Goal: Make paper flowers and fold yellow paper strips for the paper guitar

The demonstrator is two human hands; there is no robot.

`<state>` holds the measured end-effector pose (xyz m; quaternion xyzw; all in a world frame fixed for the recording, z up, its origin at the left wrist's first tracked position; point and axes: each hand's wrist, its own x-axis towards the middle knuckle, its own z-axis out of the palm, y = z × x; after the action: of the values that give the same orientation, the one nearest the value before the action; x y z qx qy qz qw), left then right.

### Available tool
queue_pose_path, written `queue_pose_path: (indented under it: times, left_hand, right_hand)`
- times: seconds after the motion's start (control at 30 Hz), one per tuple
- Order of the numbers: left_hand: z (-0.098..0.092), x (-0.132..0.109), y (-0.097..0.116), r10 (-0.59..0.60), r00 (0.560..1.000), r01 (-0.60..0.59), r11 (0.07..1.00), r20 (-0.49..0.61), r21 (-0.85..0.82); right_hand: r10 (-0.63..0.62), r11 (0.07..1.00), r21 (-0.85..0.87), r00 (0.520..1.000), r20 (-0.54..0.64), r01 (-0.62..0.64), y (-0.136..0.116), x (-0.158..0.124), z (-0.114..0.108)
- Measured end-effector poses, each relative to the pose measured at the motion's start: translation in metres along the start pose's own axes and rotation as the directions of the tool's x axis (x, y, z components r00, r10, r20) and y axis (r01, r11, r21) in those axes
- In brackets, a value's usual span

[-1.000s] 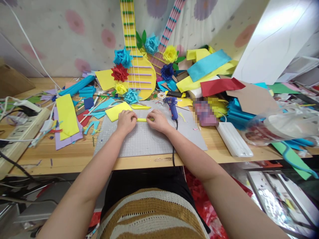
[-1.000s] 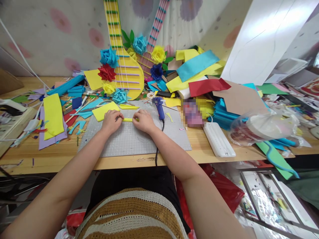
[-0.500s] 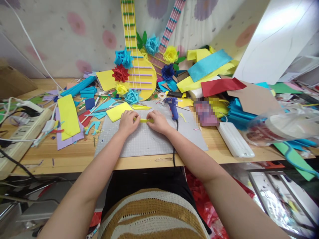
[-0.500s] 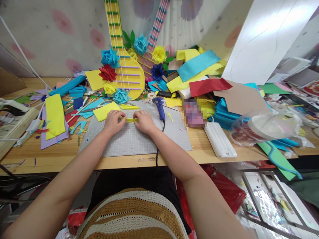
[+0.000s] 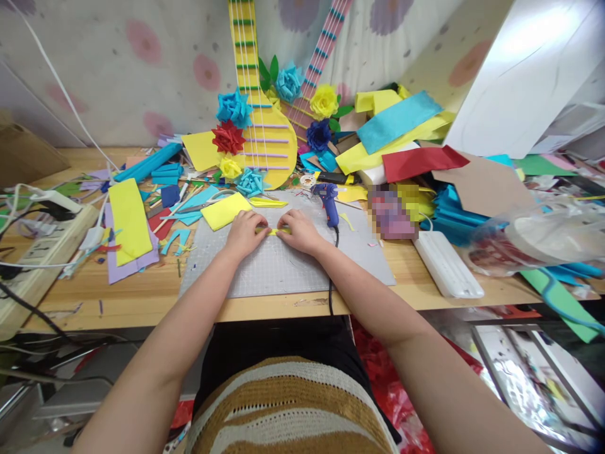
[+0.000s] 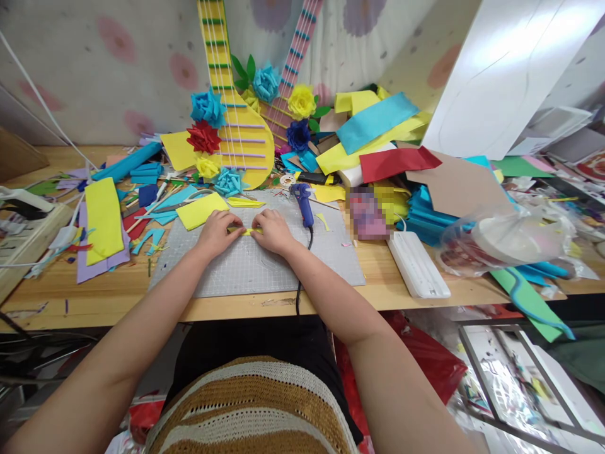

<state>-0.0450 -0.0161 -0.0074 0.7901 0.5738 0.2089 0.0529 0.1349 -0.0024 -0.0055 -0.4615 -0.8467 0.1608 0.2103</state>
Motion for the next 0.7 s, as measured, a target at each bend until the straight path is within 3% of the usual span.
queue_pose_path:
  times: [0.17, 0.37, 0.47, 0.7]
  left_hand:
    - [-0.0018, -0.0014, 0.0040, 0.079, 0.996, -0.078, 0.996, 0.037, -0.039]
    - [-0.0049, -0.0032, 0.0042, 0.138, 0.988, -0.132, 0.987, 0.064, -0.095]
    - [-0.0065, -0.0043, 0.0039, 0.106, 0.993, -0.100, 0.990, 0.056, -0.096]
    - [-0.0057, -0.0047, 0.0029, 0.087, 0.994, -0.078, 0.990, 0.067, -0.120]
  right_hand:
    - [-0.028, 0.997, 0.077, 1.000, -0.001, 0.028, 0.0008, 0.0015, 0.0026]
    - [0.018, 0.954, 0.301, 0.999, -0.027, -0.009, 0.0021, 0.0038, 0.0005]
    - [0.033, 0.961, 0.276, 0.998, -0.049, -0.019, 0.0031, 0.0032, -0.0020]
    - [-0.012, 0.985, 0.173, 0.999, 0.041, 0.005, -0.0013, 0.0004, -0.0064]
